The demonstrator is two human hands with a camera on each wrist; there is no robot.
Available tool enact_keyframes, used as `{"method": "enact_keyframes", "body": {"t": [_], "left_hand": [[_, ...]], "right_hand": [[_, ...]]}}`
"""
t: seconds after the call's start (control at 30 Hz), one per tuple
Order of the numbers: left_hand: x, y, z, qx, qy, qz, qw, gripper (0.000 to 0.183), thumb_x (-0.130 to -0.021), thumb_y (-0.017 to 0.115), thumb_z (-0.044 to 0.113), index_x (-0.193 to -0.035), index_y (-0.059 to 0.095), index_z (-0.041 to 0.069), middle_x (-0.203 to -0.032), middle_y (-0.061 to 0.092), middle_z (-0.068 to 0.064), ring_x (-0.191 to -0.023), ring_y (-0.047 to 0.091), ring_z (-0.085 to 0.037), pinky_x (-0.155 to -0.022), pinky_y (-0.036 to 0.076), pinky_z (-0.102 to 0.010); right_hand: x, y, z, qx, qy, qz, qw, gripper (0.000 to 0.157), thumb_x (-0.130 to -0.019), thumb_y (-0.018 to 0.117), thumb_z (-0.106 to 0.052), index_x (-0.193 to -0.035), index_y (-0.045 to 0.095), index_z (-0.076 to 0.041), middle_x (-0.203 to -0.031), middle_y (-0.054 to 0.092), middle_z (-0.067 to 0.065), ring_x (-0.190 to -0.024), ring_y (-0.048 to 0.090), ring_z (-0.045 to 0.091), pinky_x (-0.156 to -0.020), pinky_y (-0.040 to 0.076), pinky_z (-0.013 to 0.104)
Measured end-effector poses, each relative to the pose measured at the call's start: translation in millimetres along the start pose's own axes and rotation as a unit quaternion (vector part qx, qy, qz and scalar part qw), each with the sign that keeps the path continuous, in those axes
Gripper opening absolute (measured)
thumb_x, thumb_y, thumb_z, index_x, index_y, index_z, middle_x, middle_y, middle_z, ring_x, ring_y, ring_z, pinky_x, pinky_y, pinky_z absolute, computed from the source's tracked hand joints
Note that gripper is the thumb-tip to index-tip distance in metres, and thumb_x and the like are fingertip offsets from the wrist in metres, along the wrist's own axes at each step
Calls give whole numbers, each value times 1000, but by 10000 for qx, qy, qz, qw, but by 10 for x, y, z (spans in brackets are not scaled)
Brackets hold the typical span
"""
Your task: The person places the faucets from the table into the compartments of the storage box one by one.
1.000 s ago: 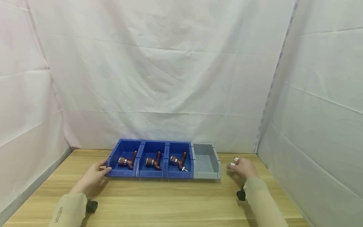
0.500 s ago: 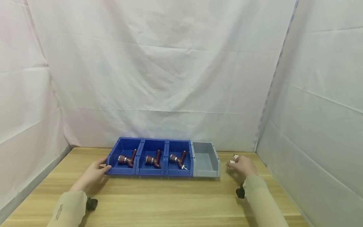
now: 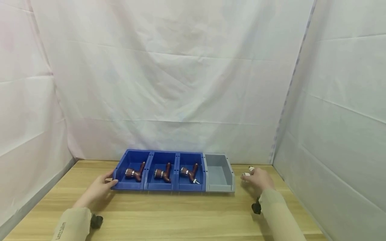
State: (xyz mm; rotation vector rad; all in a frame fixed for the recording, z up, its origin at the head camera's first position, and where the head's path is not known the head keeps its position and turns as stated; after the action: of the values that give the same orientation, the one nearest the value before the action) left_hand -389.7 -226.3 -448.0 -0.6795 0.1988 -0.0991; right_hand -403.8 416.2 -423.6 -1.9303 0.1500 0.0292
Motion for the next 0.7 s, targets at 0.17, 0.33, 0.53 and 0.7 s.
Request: {"method": "enact_keyframes", "body": {"t": [0.17,0.33,0.53,0.7], "left_hand": [[3,6,-21,34,-52,-13,10000,57,-98,57,13,-146,33,-9,-133,47,-36,-108,59,-45,-87,49,-54],[3,-2,-10,-3,-47,8,10000,57,-98,56,13,-146,33,-9,-131,49,-35,-107,59,-44,-88,48,-55],[14,-10,22,-46,-20,-14,10000,58,-99,57,14,-146,33,-9,-132,48,-35,-108,59,-45,-88,48,-55],[-7,-1,10,-54,32,-5,10000,58,-98,57,14,-145,32,-10,-131,49,-35,-107,60,-44,-89,48,-55]], "right_hand": [[4,-8,1,-66,-20,32,10000,49,-78,74,-53,-84,65,-5,-83,64,5,-71,52,22,-58,40,34],[14,-39,-2,-72,-10,42,10000,50,-78,74,-54,-85,65,-5,-81,62,5,-69,50,21,-57,38,33],[24,-48,-7,-14,31,35,10000,52,-77,75,-55,-87,67,-4,-85,65,7,-72,53,22,-59,42,34],[16,-54,-6,-36,-47,69,10000,52,-77,75,-55,-86,67,-4,-84,65,6,-71,53,22,-59,42,35]]}}
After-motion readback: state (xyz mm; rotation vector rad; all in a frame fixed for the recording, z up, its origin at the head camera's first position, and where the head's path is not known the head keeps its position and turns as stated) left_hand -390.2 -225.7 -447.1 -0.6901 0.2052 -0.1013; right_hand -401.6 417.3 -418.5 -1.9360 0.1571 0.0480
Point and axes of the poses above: each hand's wrist, its own x-axis away from the middle knuckle, its own y-axis out of the palm, z = x × y, the point moved 5 cm from there along -x, towards the middle knuckle
